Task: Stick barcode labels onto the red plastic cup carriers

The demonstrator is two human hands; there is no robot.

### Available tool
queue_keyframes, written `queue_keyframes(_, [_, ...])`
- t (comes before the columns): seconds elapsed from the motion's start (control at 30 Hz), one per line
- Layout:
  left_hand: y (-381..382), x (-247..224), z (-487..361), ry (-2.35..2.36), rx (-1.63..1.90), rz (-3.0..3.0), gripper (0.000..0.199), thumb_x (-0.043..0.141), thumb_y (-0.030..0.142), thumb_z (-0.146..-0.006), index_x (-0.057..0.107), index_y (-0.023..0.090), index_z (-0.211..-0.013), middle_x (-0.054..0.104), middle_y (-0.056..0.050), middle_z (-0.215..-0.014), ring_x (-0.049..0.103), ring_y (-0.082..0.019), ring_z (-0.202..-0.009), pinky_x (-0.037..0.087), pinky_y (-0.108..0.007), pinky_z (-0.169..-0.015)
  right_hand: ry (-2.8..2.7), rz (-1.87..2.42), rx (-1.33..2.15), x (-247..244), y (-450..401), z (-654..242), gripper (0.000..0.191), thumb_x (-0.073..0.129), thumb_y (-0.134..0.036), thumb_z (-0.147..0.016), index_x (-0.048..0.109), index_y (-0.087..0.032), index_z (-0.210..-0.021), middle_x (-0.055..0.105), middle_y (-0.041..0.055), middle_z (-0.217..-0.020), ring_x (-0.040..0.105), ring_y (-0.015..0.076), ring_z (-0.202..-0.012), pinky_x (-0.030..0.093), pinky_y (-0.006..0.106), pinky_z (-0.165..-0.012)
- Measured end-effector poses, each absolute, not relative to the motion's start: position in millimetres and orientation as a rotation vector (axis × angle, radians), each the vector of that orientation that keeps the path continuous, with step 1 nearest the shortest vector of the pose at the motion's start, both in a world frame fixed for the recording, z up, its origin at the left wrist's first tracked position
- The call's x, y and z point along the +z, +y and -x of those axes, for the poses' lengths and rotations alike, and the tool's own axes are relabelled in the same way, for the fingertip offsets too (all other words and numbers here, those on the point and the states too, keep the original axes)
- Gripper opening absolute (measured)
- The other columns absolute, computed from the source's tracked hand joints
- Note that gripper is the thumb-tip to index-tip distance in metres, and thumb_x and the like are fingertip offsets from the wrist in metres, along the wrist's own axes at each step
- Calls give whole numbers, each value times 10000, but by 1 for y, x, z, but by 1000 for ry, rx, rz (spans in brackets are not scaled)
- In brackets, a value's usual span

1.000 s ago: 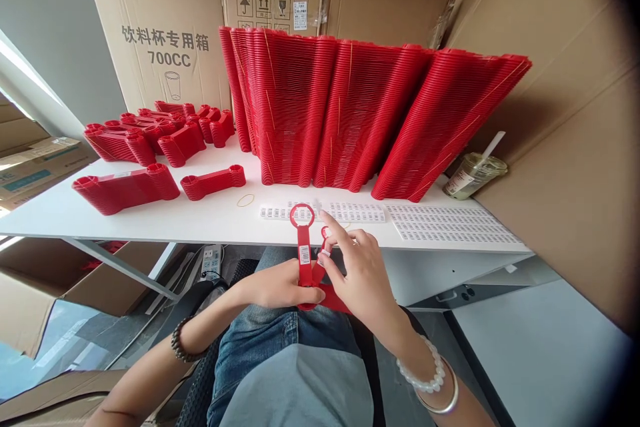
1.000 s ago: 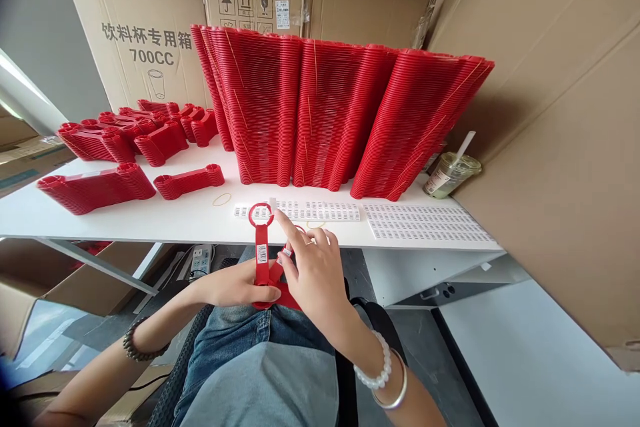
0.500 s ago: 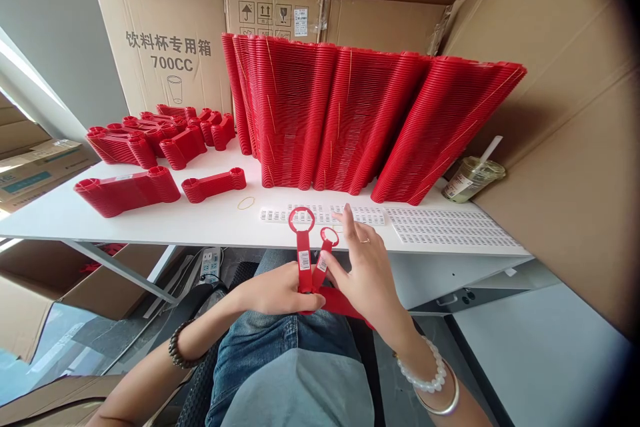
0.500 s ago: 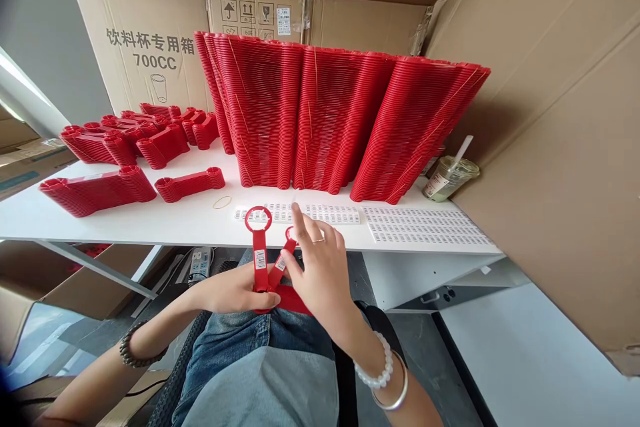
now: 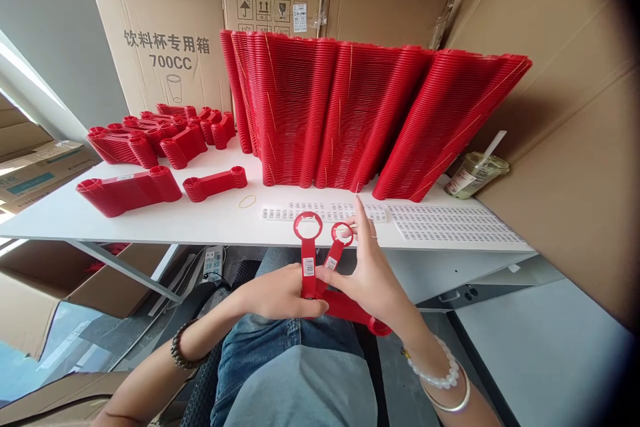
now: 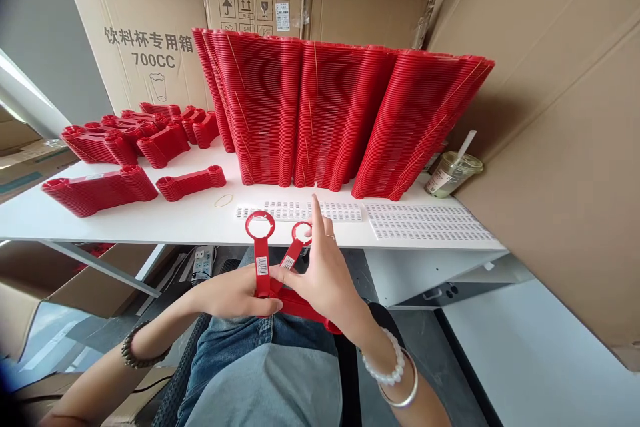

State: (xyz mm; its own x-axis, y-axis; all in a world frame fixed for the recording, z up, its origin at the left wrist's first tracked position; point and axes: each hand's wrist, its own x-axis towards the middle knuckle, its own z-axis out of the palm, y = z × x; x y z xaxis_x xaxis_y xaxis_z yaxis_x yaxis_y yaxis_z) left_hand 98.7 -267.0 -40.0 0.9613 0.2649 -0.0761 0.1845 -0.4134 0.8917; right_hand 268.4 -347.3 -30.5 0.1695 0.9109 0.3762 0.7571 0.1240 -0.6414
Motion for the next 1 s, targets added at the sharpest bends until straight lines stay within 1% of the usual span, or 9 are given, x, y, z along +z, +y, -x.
queue_keyframes(0.13, [-267, -40, -101, 337, 91, -1940, 131, 562, 224, -805, 619, 158, -902, 568, 13, -770, 496, -139, -697, 422, -249, -668, -1589, 1634, 125, -33, -343, -268, 1096, 778, -282, -760, 21, -301, -1553, 421, 159, -1414, 522, 318, -1227, 519, 510, -980])
queue_keyframes(0.23, [-266, -41, -104, 304, 100, -1861, 256, 582, 216, -804, 599, 176, -1056, 580, 20, -839, 496, -128, -719, 420, -246, -687, -1545, 1589, 5, -36, -340, -269, 926, 670, -170, -831, 90, -300, -1541, 508, 131, -1276, 609, 254, -1014, 570, 451, -884])
queue_keyframes(0.3, [-265, -44, -105, 314, 67, -1768, 296, 582, 224, -816, 568, 172, -1107, 553, 32, -774, 469, -109, -652, 408, -236, -629, -1552, 1531, -53, -35, -341, -270, 816, 592, -144, -876, 130, -302, -1531, 548, 108, -1167, 622, 222, -899, 587, 426, -829])
queue_keyframes(0.47, [-258, -54, -106, 397, 181, -1591, 332, 546, 304, -886, 480, 159, -1177, 479, 61, -627, 371, -66, -486, 307, -191, -462, -1583, 1262, 91, -22, -355, -269, 746, 536, -227, -939, 87, -304, -1529, 547, 123, -1295, 565, 258, -1201, 500, 502, -1032])
queue_keyframes(0.53, [-257, -56, -107, 418, 306, -1524, 389, 546, 390, -898, 440, 167, -1198, 510, 50, -643, 372, -57, -460, 282, -178, -424, -1468, 1211, 175, -18, -359, -270, 650, 538, -255, -946, 186, -298, -1491, 540, 123, -1331, 556, 252, -1236, 482, 502, -1055])
queue_keyframes(0.63, [-257, -56, -111, 427, 431, -1408, 457, 551, 477, -880, 393, 185, -1194, 541, 48, -654, 374, -49, -416, 259, -163, -379, -1368, 1216, 260, -17, -358, -273, 266, 545, -273, -950, 500, -274, -1212, 597, 91, -1228, 605, 225, -1153, 500, 450, -1015])
queue_keyframes(0.7, [-258, -56, -114, 433, 476, -1366, 443, 553, 483, -869, 393, 189, -1159, 545, 52, -647, 379, -49, -406, 260, -158, -368, -1389, 1269, 255, -18, -355, -276, 42, 565, -281, -939, 585, -245, -945, 615, 65, -1103, 613, 212, -1091, 501, 419, -980])
queue_keyframes(0.77, [-260, -56, -117, 433, 502, -1353, 397, 547, 474, -868, 411, 186, -1106, 551, 47, -651, 391, -50, -408, 269, -158, -367, -1419, 1336, 202, -19, -351, -278, 131, 584, -276, -921, 584, -226, -799, 591, 56, -1022, 605, 206, -1041, 503, 392, -940])
queue_keyframes(1.0, [-265, -59, -120, 478, 569, -1343, 306, 543, 444, -875, 423, 196, -1009, 571, 40, -665, 425, -52, -414, 281, -160, -376, -1451, 1465, 121, -21, -346, -279, 178, 604, -224, -865, 562, -214, -692, 539, 57, -991, 599, 208, -994, 509, 379, -901])
